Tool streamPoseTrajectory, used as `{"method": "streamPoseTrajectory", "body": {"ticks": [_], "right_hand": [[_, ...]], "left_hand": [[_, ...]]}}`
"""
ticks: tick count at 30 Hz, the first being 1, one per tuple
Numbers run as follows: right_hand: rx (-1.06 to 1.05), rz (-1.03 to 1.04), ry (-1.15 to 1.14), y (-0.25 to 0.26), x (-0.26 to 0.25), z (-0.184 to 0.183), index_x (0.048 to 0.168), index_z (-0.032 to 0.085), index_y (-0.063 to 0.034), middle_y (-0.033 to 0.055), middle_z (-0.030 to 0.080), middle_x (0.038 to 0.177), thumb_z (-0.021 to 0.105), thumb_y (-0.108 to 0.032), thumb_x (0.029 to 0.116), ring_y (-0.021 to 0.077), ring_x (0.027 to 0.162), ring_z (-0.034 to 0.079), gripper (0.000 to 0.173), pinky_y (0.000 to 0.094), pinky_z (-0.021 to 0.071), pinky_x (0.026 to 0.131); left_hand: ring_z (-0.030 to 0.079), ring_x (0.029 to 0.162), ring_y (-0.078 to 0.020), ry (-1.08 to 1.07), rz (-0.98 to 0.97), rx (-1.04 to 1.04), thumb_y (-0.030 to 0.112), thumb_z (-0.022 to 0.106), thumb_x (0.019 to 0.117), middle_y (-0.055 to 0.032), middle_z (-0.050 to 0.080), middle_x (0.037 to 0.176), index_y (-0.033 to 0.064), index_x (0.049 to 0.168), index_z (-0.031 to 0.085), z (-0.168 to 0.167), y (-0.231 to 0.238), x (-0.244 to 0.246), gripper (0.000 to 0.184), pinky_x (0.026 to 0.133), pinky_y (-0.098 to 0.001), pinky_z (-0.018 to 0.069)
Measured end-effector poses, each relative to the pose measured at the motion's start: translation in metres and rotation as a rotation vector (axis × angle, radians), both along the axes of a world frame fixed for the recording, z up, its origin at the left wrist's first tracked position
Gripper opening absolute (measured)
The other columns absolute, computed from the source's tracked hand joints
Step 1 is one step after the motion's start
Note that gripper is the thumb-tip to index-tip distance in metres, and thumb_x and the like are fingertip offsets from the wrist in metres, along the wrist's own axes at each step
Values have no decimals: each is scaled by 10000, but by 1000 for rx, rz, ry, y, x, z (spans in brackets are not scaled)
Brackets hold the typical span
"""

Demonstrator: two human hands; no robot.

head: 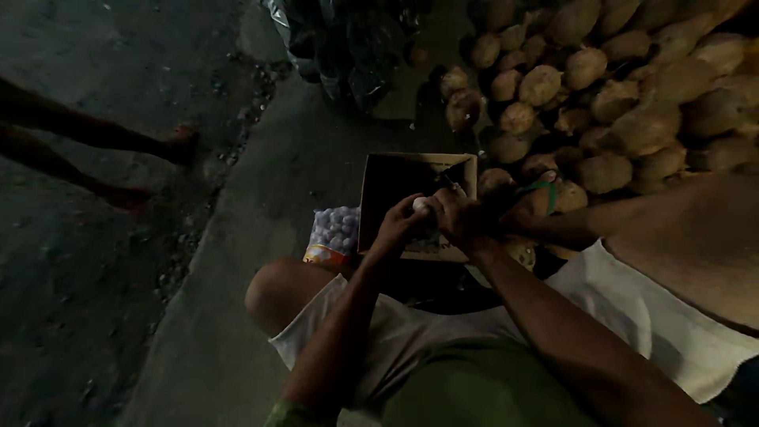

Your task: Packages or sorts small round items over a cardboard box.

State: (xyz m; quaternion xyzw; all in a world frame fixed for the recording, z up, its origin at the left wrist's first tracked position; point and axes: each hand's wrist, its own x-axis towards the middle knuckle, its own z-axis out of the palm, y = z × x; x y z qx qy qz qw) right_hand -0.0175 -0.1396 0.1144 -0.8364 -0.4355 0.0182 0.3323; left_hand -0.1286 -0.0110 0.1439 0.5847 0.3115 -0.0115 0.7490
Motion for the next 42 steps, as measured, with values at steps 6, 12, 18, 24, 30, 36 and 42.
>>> {"method": "streamPoseTrajectory", "body": {"ticks": [6, 12, 18, 24, 30, 36, 42], "right_hand": [[-114, 6, -10, 0, -1, 10, 907, 656, -22, 110, 616, 632, 516, -313, 1051, 303, 566, 655, 354, 481, 526, 506], [266, -108, 989, -2, 1, 31, 1014, 632, -37, 44, 593, 675, 398, -312, 1099, 134, 495, 564, 370, 306, 529, 456], [-22, -177, 796, -13, 31, 29, 1165, 627, -19, 133, 693, 958, 419, -304, 1112, 241, 771, 692, 357, 433, 610, 700], [104, 89, 1100, -3, 14, 22, 1309, 601, -86, 77, 667, 1063, 499, -278, 1084, 148, 871, 631, 312, 343, 556, 765], [244, 98, 1046, 0, 7, 36, 1153, 634, -26, 75, 665, 882, 606, -226, 1036, 121, 658, 620, 234, 298, 565, 583], [285, -49, 1003, -2, 1, 23, 1127, 665, -37, 68, 652, 805, 487, -244, 1086, 140, 607, 597, 276, 317, 547, 548], [-88, 64, 1182, -1, 20, 35, 1302, 619, -75, 95, 647, 1022, 484, -432, 1078, 144, 810, 619, 442, 327, 553, 734]], "left_hand": [[684, 877, -161, -73, -70, 229, 153, 599, 1028, -116, 662, 1165, 56, 1404, 510, -5, -2, 1, 398, 776, -342, 599], [663, 994, -163, -237, -105, 242, 209, 548, 1039, -70, 642, 1280, 107, 1414, 497, -3, 11, -5, 392, 817, -347, 580], [663, 1045, -184, -333, -37, -9, 110, 562, 1010, -77, 617, 1358, 154, 1437, 520, 0, 34, -20, 431, 855, -351, 584], [667, 995, -160, -222, 26, 99, 75, 651, 966, -57, 638, 1293, 164, 1465, 497, 6, 22, -14, 530, 821, -344, 589], [672, 1023, -143, -258, -14, 22, 161, 596, 1019, -45, 664, 1267, 141, 1428, 548, 2, 25, -14, 412, 861, -334, 592], [677, 975, -112, -219, -38, -62, 229, 586, 1024, -18, 674, 1257, 244, 1452, 543, 12, 19, -28, 430, 819, -296, 594], [665, 1076, -144, -183, -164, 233, 135, 583, 1028, -35, 669, 1294, 120, 1382, 627, 1, 37, -19, 357, 929, -358, 570]]}}
